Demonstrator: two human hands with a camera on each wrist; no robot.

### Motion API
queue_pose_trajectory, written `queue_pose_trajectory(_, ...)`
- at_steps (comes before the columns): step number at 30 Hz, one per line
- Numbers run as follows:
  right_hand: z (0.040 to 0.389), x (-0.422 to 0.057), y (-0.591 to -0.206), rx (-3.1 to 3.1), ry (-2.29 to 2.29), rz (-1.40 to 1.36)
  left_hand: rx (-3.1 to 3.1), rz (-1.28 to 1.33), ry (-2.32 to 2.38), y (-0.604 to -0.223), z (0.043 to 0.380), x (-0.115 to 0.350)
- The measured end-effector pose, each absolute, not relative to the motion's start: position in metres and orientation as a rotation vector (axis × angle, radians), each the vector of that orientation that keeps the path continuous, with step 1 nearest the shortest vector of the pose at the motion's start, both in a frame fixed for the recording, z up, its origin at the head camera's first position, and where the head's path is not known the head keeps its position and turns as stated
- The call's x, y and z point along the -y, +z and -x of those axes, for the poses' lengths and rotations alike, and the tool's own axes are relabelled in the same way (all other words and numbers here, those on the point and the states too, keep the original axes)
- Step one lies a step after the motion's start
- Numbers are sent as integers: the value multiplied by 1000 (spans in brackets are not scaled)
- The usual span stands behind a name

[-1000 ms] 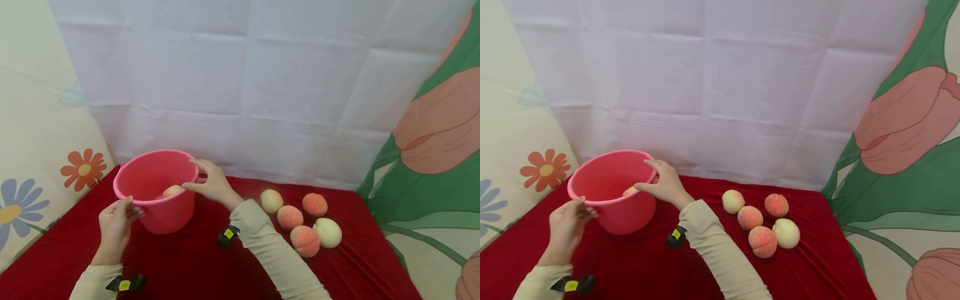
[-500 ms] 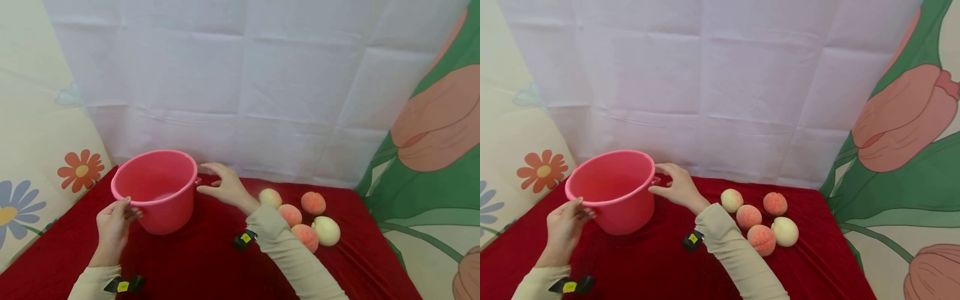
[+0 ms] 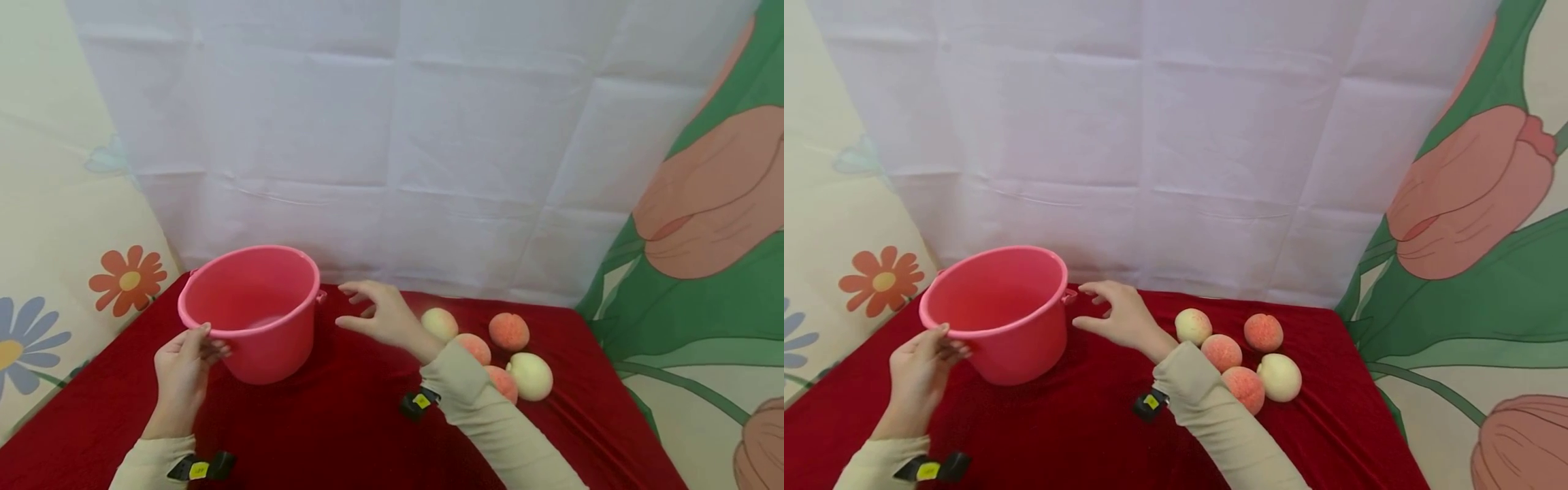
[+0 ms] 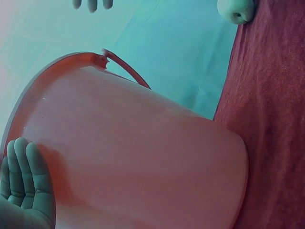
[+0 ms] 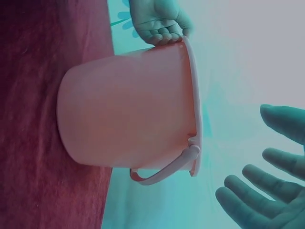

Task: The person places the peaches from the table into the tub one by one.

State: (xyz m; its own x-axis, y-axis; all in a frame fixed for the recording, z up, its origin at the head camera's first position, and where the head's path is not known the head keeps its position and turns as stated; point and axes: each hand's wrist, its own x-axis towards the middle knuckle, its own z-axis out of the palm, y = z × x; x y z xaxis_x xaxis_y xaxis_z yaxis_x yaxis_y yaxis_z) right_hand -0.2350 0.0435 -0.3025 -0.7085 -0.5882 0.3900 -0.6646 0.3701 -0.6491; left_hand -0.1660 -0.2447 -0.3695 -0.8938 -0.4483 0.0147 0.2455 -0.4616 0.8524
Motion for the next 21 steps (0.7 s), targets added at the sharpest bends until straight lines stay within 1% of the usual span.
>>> queue_pose_trajectory(12,225,-70,-308,2445,1166,-1207,1314,-266,-2361,-369,165,245)
queue_pose_trajectory(21,218,-89,-314,2502,1078,-1219,1303,-243,-2365,-370,166,245)
